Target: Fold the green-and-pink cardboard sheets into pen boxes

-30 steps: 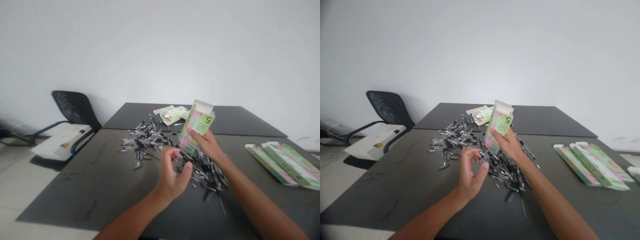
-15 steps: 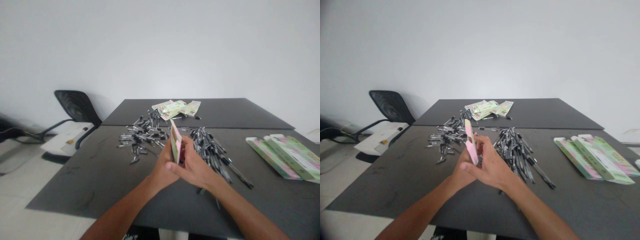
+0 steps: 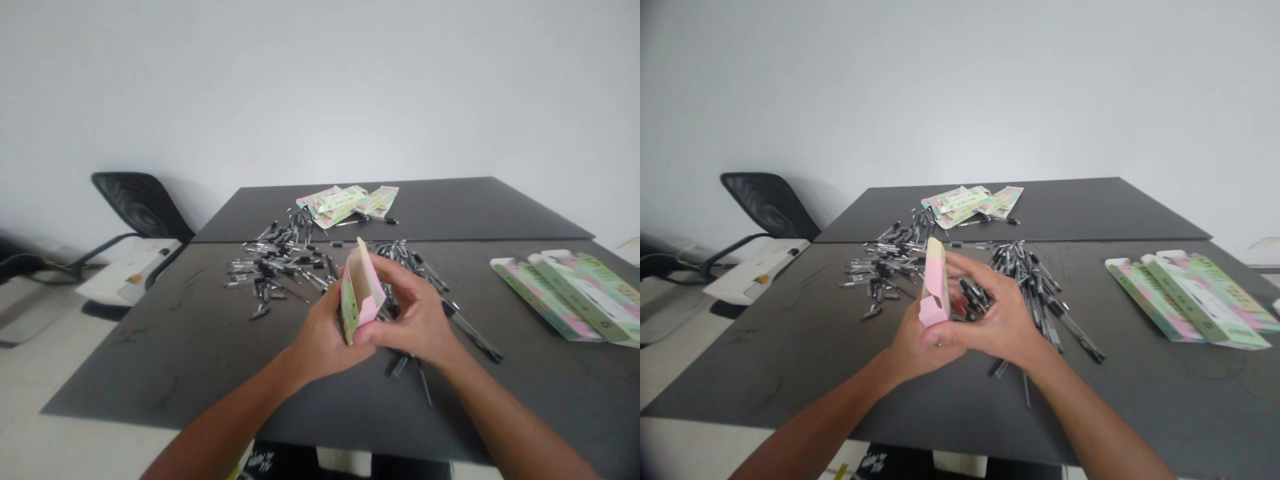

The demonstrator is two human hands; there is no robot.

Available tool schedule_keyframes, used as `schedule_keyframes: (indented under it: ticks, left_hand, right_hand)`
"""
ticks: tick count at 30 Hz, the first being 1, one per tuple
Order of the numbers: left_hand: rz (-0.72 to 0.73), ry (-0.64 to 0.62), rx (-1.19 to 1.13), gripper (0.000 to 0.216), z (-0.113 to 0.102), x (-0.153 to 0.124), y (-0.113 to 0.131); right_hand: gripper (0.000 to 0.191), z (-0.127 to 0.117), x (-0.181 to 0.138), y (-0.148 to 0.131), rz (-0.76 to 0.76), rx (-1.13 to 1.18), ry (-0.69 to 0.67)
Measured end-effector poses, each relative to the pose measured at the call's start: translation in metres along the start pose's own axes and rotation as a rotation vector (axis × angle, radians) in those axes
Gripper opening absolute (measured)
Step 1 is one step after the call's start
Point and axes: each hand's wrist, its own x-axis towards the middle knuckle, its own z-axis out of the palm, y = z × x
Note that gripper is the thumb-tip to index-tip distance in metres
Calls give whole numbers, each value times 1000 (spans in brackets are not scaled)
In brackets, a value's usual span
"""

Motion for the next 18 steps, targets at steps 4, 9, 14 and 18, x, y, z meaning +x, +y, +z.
schedule_keyframes:
  ticks: [4, 9, 14, 18]
  left_hand:
    - [5, 48, -50, 52, 1, 0, 1]
    - [-72, 168, -55, 67, 3, 1, -5]
    - [-100, 264, 47, 78, 4, 2, -7]
    - [-40, 211, -15, 100, 3, 0, -2]
  right_hand:
    - [89, 4, -3, -5, 19, -62, 28]
    - [98, 12, -6, -6, -219, -211, 246]
    - [47, 18, -11, -7, -210, -404, 309]
    - [42, 13, -13, -6, -143, -398, 388]
